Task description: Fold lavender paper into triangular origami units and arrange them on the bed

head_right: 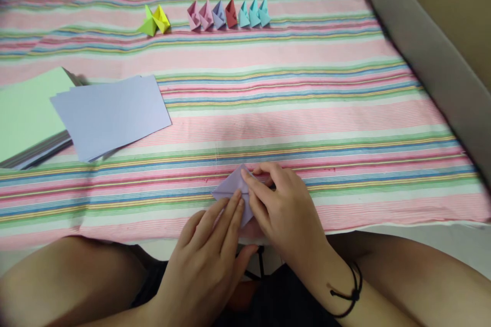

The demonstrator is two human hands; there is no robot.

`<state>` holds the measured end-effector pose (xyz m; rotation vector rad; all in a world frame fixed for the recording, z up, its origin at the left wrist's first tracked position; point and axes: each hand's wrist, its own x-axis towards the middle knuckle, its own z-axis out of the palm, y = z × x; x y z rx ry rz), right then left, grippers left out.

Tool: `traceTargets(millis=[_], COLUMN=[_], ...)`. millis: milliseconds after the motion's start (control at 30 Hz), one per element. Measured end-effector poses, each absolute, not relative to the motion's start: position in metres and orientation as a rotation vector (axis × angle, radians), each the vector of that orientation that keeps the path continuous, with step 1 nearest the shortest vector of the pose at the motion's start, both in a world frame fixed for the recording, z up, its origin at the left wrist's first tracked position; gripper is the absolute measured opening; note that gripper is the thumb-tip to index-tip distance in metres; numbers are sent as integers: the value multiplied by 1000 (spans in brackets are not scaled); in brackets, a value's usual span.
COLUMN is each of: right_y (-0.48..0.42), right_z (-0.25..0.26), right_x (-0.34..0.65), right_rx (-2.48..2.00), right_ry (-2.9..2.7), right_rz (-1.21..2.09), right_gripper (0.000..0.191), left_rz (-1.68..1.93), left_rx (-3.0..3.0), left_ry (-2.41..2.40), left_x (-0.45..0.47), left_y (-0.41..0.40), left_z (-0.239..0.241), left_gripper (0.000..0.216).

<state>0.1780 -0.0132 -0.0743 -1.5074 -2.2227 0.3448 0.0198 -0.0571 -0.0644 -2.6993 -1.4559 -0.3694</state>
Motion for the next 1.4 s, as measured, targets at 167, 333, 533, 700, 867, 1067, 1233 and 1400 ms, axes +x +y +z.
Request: traceTargets(millis=[167, 333, 533, 700, 867, 1067, 1233, 1400], right_y=[-13, -13, -13, -13, -15, -15, -11, -8], right_z=[-75, -75, -75, -74, -74, -71, -69, -69], right_x=[178, 178, 178, 177, 178, 174, 167, 164], right_rx=[-1517, -1499, -1486, -1477, -1457, -1484, -1640, -1705], right_ry=[-2222, -2222, -2223, -2213, -2195, -1990, -1789, -1820], right_rz=[351, 371, 333, 350, 356, 489, 664, 668], right_gripper=[35, 33, 32, 32, 34, 37, 45, 18], left_rz=[-328, -260, -295, -455, -322, -214, -213, -197], left_rx=[-2659, -2618, -2583, -2610, -2756, -2689, -2667, -2646], left_ry=[-1498, -1537, -1529, -1435, -1272, -1323, -1347, -1386], left_x=[15, 8, -3, -7, 0, 7, 9, 10], left_y=[-57, -57, -52, -49, -57, -63, -66, -70], left_z=[-59, -56, -51, -51, -67, -75, -75, -76], left_gripper=[42, 41, 41, 26, 43, 48, 50, 53])
